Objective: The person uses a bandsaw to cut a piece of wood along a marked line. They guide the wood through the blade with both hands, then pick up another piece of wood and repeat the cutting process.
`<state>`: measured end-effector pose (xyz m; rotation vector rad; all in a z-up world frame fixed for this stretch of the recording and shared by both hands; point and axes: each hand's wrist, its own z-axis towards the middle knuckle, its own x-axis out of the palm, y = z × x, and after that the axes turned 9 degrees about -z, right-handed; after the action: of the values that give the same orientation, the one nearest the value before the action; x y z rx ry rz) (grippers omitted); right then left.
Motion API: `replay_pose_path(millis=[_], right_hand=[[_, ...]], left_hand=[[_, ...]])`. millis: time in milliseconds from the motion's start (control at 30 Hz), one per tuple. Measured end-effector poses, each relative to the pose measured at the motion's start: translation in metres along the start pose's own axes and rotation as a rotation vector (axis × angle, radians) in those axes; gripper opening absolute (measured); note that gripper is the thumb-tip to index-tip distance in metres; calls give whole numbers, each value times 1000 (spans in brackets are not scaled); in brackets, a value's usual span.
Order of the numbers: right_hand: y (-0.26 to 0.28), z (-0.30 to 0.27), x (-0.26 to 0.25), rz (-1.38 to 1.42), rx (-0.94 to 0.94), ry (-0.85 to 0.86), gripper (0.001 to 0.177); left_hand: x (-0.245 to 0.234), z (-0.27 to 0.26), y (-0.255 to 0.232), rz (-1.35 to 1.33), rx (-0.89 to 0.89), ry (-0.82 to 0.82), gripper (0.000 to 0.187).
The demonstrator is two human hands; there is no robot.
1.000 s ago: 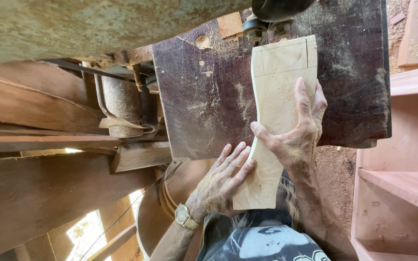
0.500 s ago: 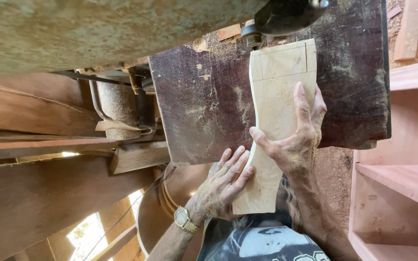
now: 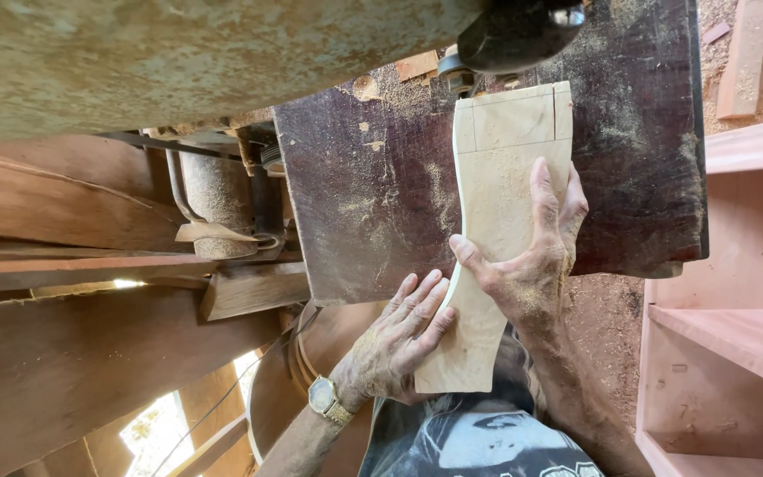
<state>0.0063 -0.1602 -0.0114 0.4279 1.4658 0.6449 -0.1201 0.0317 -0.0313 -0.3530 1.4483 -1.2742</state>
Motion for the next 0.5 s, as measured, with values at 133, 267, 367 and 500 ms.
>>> replay_pose_path(millis=[133,267,367,500], right_hand=[[0,0,2,-15,-15,-13,119],[4,-1,3,-17,4,-16,118],[5,-1,3,-11,8,-25,116],[4,-1,5,7,-4,-31,115]], left_hand=[[-1,0,2,-16,9,-22,109],[-1,-3,4,1,3,-3,108],[-4,-2,4,16,6,9,107],[-6,-1,6,38,-1,23,106]])
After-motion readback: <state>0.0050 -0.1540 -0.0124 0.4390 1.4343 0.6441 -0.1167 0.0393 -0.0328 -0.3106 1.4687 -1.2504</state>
